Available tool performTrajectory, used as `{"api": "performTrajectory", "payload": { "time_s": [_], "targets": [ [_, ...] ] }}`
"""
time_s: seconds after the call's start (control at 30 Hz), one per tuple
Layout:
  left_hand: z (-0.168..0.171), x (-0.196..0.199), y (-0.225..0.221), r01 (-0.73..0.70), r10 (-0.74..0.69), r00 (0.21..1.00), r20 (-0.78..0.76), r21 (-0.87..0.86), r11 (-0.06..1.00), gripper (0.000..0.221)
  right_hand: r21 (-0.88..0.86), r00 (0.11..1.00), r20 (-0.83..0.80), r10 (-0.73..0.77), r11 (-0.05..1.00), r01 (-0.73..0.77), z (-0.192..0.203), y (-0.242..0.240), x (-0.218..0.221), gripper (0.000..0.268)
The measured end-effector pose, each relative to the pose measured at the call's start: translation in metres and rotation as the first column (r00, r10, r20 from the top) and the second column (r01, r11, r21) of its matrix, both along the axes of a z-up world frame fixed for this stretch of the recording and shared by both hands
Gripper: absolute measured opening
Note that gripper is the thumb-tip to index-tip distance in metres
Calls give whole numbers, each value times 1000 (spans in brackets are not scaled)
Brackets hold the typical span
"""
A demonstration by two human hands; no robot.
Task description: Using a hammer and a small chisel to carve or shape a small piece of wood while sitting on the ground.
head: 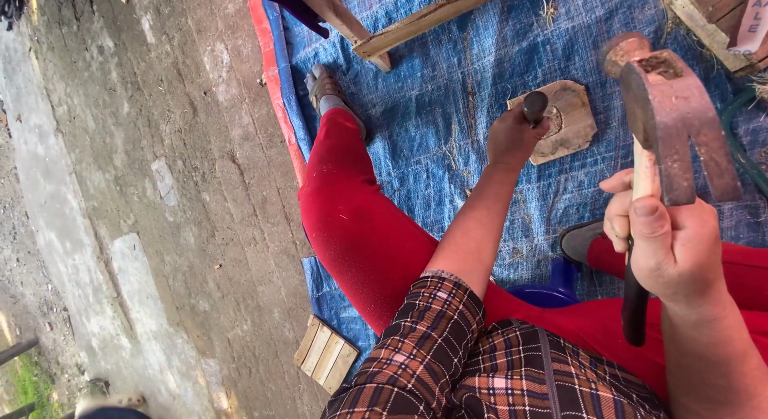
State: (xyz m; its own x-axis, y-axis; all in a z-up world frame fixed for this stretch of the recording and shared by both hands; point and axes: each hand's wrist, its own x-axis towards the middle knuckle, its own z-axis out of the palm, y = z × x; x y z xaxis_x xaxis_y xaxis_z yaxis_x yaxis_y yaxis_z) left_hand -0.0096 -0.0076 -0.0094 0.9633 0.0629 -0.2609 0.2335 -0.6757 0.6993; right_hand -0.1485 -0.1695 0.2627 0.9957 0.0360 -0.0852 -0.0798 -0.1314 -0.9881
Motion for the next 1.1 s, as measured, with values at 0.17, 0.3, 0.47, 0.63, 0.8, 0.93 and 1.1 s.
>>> {"api": "performTrajectory", "payload": {
  "time_s": [0.17, 0.3, 0.47, 0.63, 0.8, 0.93, 1.1],
  "targets": [
    [5, 1, -1, 0, 0, 998, -60, 3, 1000, 30, -3, 999, 32, -10, 1000, 10, 0, 4, 0, 42],
    [-2, -1, -6, -6, 6, 1000, -19, 15, 1000, 31, 2, 999, 48, 3, 1000, -3, -39, 14, 7, 27],
    [5, -1, -7, 25, -25, 1000, -9, -22, 999, 27, -7, 904, -424, -50, 999, 52, -62, 29, 28, 30],
    [-10, -3, -5, 28, -28, 1000, -4, 7, 1000, 25, -8, 993, -92, -72, 997, 71, 9, 28, 14, 21],
    [1, 0, -4, 57, -57, 998, -22, 24, 998, 24, 81, 996, -86, 18, 997, -11, -41, 26, 11, 23],
    [0, -1, 4, -3, -1, 997, -83, -51, 999, 51, 83, 925, -380, -24, 995, 60, -71, 31, 20, 24],
    [-14, 4, 8, 6, -10, 995, -103, -36, 999, 43, -8, 996, -88, 4, 1000, -4, -14, 25, 7, 20]
  ]
}}
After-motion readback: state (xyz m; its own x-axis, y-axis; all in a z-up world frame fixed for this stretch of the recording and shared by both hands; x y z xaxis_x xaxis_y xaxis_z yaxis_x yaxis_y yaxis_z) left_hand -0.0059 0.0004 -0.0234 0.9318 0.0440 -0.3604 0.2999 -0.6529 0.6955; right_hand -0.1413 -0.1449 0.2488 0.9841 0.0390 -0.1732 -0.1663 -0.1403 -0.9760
